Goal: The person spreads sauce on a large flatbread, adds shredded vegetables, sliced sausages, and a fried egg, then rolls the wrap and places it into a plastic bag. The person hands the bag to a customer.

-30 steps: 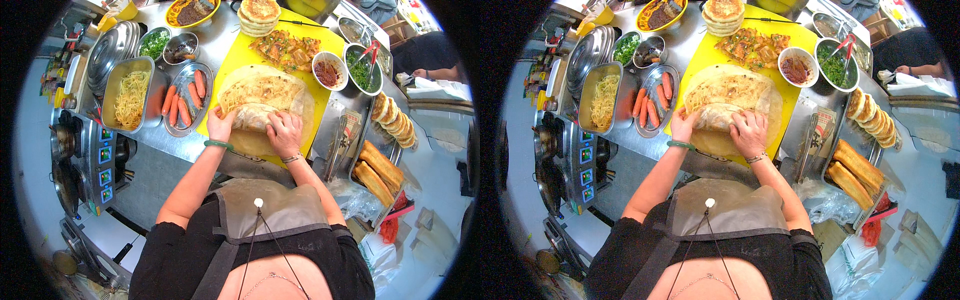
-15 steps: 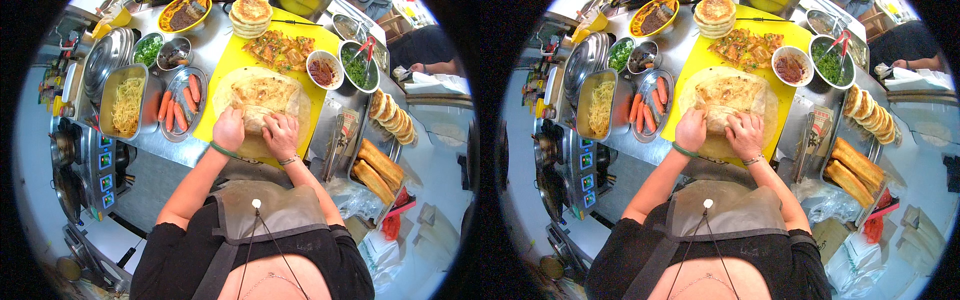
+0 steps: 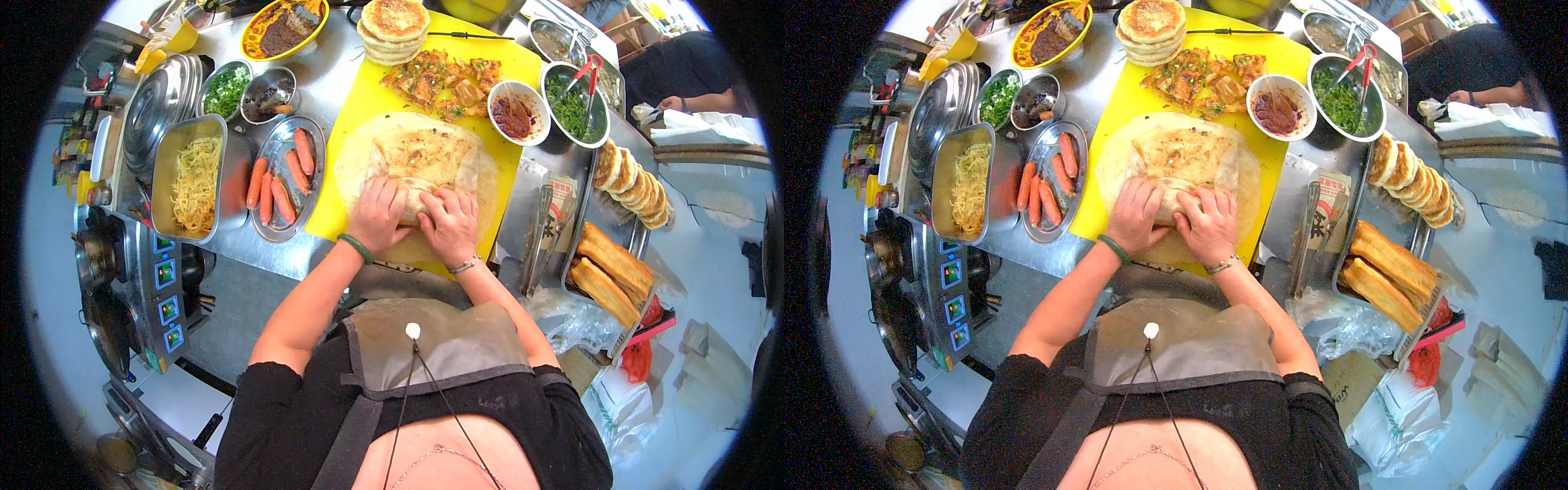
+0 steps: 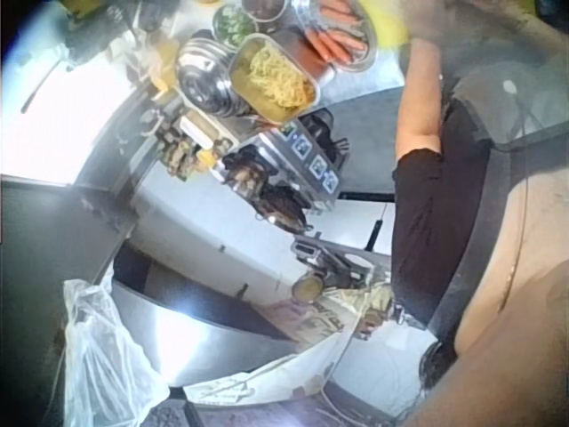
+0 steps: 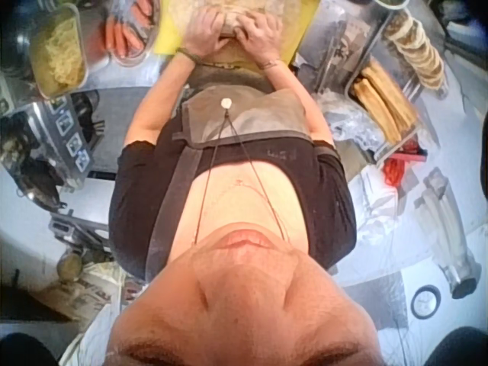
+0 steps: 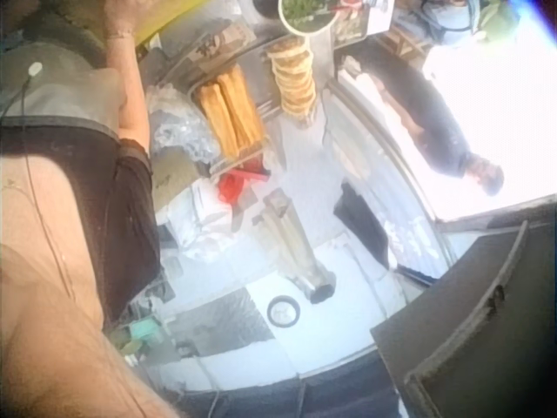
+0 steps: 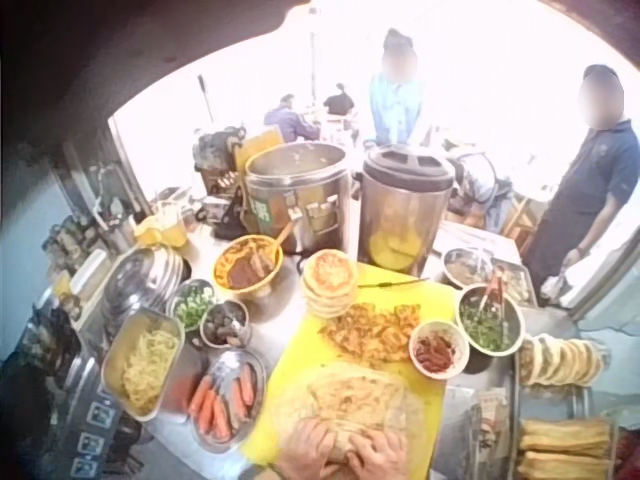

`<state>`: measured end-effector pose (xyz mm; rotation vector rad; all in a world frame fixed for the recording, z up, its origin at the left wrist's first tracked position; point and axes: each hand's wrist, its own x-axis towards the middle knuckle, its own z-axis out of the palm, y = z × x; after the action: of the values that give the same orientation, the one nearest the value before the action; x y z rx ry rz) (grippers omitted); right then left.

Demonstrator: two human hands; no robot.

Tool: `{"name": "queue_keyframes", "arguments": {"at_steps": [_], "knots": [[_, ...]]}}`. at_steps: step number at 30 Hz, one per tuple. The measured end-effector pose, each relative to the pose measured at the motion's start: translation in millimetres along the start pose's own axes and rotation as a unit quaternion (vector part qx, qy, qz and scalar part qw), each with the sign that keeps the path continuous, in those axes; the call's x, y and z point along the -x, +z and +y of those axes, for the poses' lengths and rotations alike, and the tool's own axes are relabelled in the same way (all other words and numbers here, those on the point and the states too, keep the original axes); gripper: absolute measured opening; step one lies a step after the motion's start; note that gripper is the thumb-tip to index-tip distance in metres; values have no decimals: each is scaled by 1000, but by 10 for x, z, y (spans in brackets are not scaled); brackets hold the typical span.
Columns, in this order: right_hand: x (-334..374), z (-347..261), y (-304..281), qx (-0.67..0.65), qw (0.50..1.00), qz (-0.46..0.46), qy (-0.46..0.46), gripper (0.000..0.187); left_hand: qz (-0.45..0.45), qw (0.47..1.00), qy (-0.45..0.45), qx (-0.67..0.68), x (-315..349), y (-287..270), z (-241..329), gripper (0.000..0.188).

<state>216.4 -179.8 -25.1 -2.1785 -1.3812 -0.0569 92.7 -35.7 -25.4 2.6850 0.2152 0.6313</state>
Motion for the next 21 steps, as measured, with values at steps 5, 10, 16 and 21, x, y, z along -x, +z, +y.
{"name": "queue_keyframes", "arguments": {"at_steps": [5, 10, 16, 21], "knots": [[32, 21, -75, -14, 999, -3, -32, 50, -67, 998, 4, -3, 24, 11, -93, 66], [32, 164, -180, -12, 991, -64, -118, 63, -104, 995, 10, 6, -155, -117, -88, 52], [-166, 300, -95, -14, 985, -116, -126, 56, -143, 989, 21, 28, -358, -147, -172, 46], [-439, 360, -205, -37, 961, -262, -78, 48, -236, 972, -18, 17, -446, -133, -253, 47]]}}
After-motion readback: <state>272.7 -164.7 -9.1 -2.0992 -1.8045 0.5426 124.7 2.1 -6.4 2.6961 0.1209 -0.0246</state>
